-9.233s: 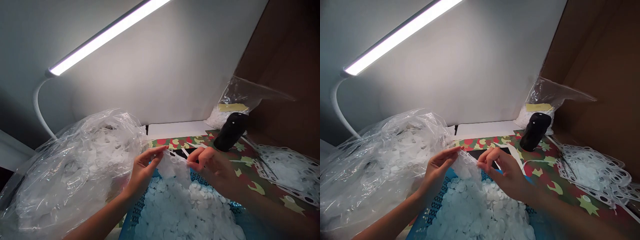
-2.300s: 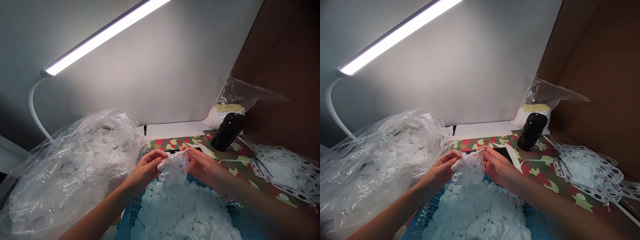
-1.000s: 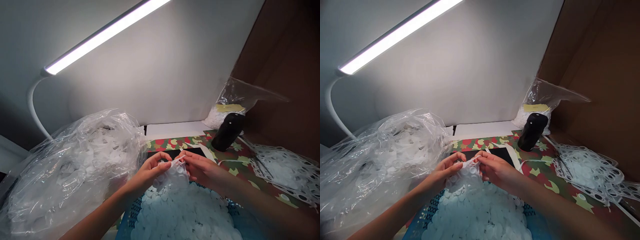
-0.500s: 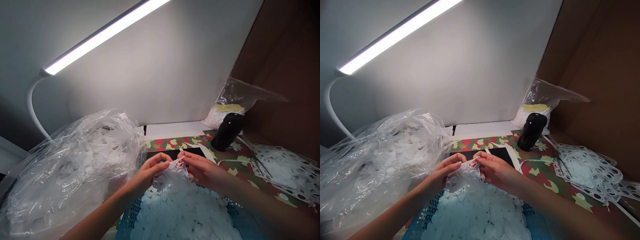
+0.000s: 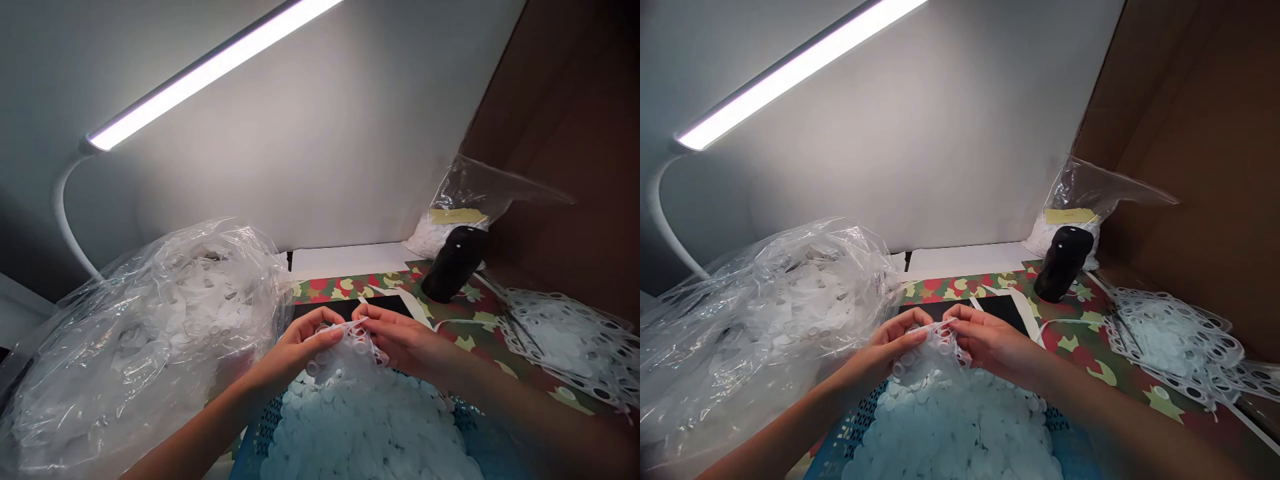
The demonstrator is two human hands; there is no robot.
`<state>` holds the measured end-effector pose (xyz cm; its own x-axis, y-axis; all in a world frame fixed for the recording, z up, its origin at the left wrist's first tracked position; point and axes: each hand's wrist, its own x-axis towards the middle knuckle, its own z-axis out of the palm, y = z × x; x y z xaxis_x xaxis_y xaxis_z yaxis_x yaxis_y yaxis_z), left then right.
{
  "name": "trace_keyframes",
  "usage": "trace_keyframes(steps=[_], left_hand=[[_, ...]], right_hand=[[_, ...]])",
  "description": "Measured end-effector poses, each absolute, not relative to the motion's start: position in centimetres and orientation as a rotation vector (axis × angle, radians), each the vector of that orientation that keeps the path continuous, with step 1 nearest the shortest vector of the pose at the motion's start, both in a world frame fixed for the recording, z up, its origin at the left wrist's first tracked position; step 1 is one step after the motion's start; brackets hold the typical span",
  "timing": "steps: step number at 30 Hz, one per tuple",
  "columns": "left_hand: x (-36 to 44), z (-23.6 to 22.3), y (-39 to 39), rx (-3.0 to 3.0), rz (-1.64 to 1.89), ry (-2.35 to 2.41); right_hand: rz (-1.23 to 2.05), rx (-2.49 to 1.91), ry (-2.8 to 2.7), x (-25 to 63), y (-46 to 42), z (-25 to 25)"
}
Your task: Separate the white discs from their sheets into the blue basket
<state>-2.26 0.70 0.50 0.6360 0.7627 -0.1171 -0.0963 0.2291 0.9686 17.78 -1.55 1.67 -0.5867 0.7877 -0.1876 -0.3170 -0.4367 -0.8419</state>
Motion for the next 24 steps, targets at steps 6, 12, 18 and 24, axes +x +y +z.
trace_keyframes(steps=[6, 12, 18, 24], left_hand=[[-2.27, 0.57, 0.79, 1.215, 0.661, 0.647], [-2.29, 0.61, 0.80, 1.234, 0.647, 0.652], [-2.26, 0.54, 0.78, 1.251, 0.633, 0.657], [-2.29, 0.50, 0.74, 1.283, 0.621, 0.670]], right_hand=[[2.066, -0.751, -1.046, 17.77, -1.47, 1.59], [2.062, -0.773, -1.050, 17.75, -1.51, 1.93], [2.059, -0.765, -1.055, 17.84, -1.46, 1.77], [2.059, -0.747, -1.063, 17.89, -1.40, 1.57]])
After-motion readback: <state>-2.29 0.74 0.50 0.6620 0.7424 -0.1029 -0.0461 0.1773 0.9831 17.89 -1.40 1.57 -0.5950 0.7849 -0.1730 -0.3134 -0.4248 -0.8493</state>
